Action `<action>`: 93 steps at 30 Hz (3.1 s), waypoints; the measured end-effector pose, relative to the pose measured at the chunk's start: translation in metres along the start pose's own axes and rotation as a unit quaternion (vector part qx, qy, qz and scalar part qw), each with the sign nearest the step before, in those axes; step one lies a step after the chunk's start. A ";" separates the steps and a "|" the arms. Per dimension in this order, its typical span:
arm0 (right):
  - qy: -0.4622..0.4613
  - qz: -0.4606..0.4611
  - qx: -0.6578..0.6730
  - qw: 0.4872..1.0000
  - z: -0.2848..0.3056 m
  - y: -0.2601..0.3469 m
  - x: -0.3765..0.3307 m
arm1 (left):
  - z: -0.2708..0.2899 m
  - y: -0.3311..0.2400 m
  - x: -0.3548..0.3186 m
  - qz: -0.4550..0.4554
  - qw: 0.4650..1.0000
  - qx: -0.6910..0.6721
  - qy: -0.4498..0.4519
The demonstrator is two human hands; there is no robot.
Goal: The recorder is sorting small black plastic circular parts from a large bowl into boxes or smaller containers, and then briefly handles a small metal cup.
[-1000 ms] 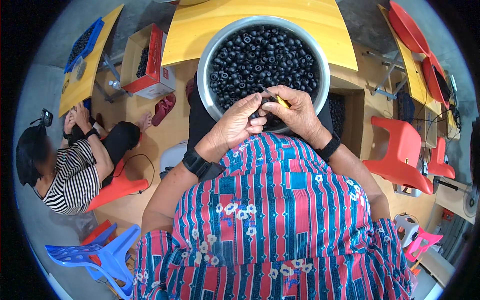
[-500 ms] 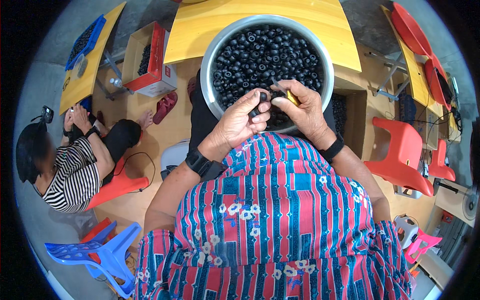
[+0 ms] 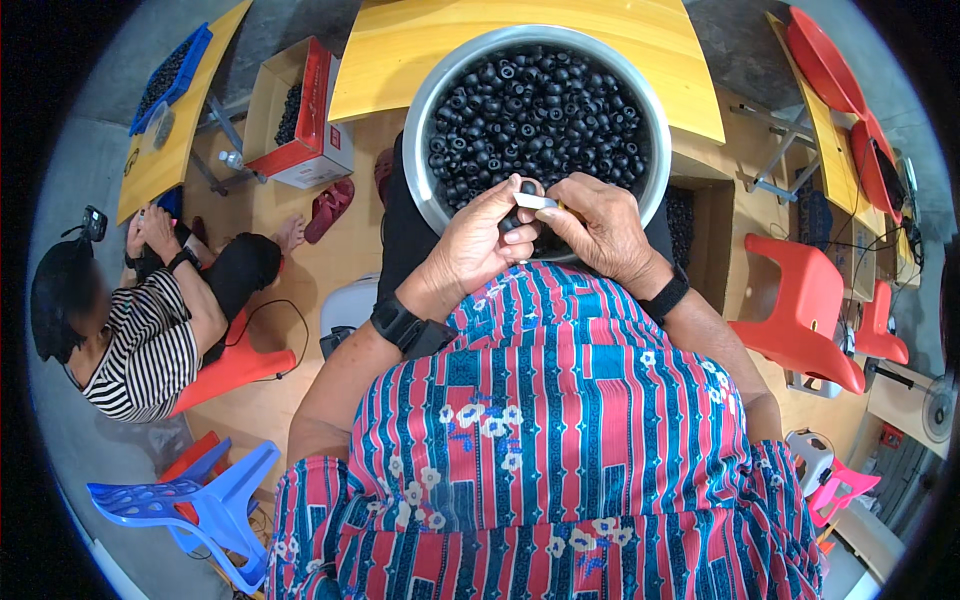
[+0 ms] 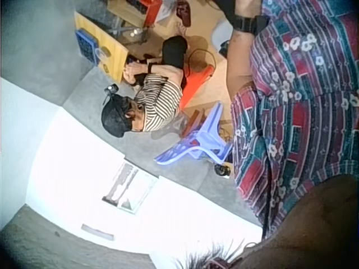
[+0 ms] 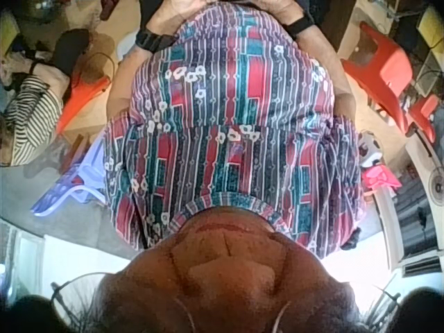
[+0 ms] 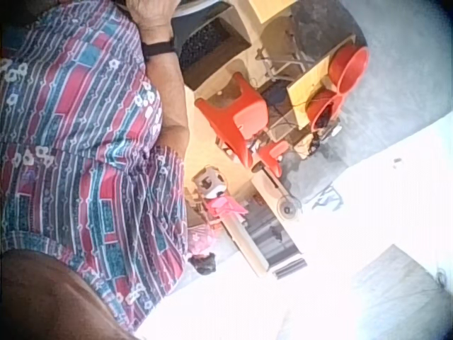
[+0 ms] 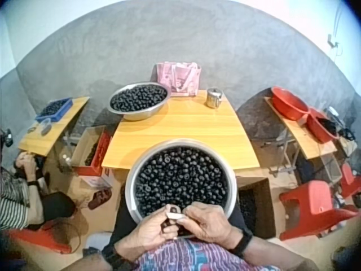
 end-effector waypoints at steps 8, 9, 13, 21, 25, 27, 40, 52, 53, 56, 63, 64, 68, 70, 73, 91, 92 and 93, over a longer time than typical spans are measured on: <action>0.003 -0.003 -0.003 1.000 0.000 0.001 0.001 | 0.005 -0.004 -0.001 -0.027 0.998 0.049 -0.033; 0.003 -0.004 -0.003 1.000 -0.001 0.001 0.001 | 0.004 -0.004 -0.001 -0.026 0.998 0.049 -0.033; 0.006 -0.003 -0.005 1.000 -0.002 -0.001 0.001 | 0.004 -0.003 -0.003 -0.018 0.997 0.062 -0.047; 0.014 0.004 -0.014 1.000 -0.002 0.003 0.002 | 0.007 -0.001 -0.001 -0.008 0.999 0.013 -0.036; 0.007 0.005 -0.014 1.000 -0.001 0.002 0.002 | 0.006 0.000 -0.001 0.004 0.999 0.018 -0.044; 0.006 0.003 -0.013 1.000 -0.001 0.001 0.002 | 0.006 0.000 -0.001 0.006 0.999 0.007 -0.043; 0.002 -0.015 -0.022 1.000 0.000 -0.002 0.002 | 0.006 0.001 -0.002 0.007 0.998 0.033 -0.048; -0.005 -0.002 -0.030 1.000 0.001 -0.001 0.001 | 0.005 0.000 -0.003 0.001 0.998 0.035 -0.047; -0.004 0.001 -0.034 0.999 0.001 -0.001 0.001 | 0.004 -0.001 -0.003 -0.002 0.998 0.045 -0.051; -0.003 -0.006 -0.025 1.000 0.000 0.000 0.002 | 0.003 -0.001 -0.002 0.001 0.997 0.047 -0.058; -0.089 -0.134 -0.024 0.987 0.016 -0.043 0.000 | -0.003 -0.001 -0.003 -0.006 0.998 0.054 -0.021; -0.085 -0.138 0.028 0.986 0.012 -0.043 -0.001 | -0.002 -0.001 -0.003 -0.005 0.998 0.054 -0.021; -0.064 -0.123 0.159 0.978 0.003 -0.046 -0.001 | -0.003 -0.004 -0.003 -0.022 0.996 0.081 -0.022; -0.065 -0.110 0.177 0.976 0.002 -0.040 0.001 | -0.003 -0.005 -0.003 -0.028 0.996 0.083 -0.028; -0.063 -0.092 0.193 0.975 0.000 -0.033 0.002 | -0.001 -0.006 -0.002 -0.033 0.996 0.081 -0.033; 0.006 -0.020 0.044 0.999 0.004 -0.004 0.003 | -0.005 -0.009 -0.004 -0.053 0.995 0.082 -0.018; 0.004 -0.018 0.038 0.999 0.004 -0.004 0.003 | -0.005 -0.010 -0.004 -0.053 0.995 0.085 -0.020; 0.003 -0.018 0.038 0.999 0.004 -0.005 0.003 | -0.005 -0.010 -0.004 -0.053 0.994 0.089 -0.022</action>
Point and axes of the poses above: each hand's wrist, its own x-axis towards the middle knuckle, its own z-axis out of the back of the hand, y = z × x, the point moved 9 cm from there along x, towards the middle knuckle, and after that the axes turned 3 degrees about x, right-handed, at the moved point
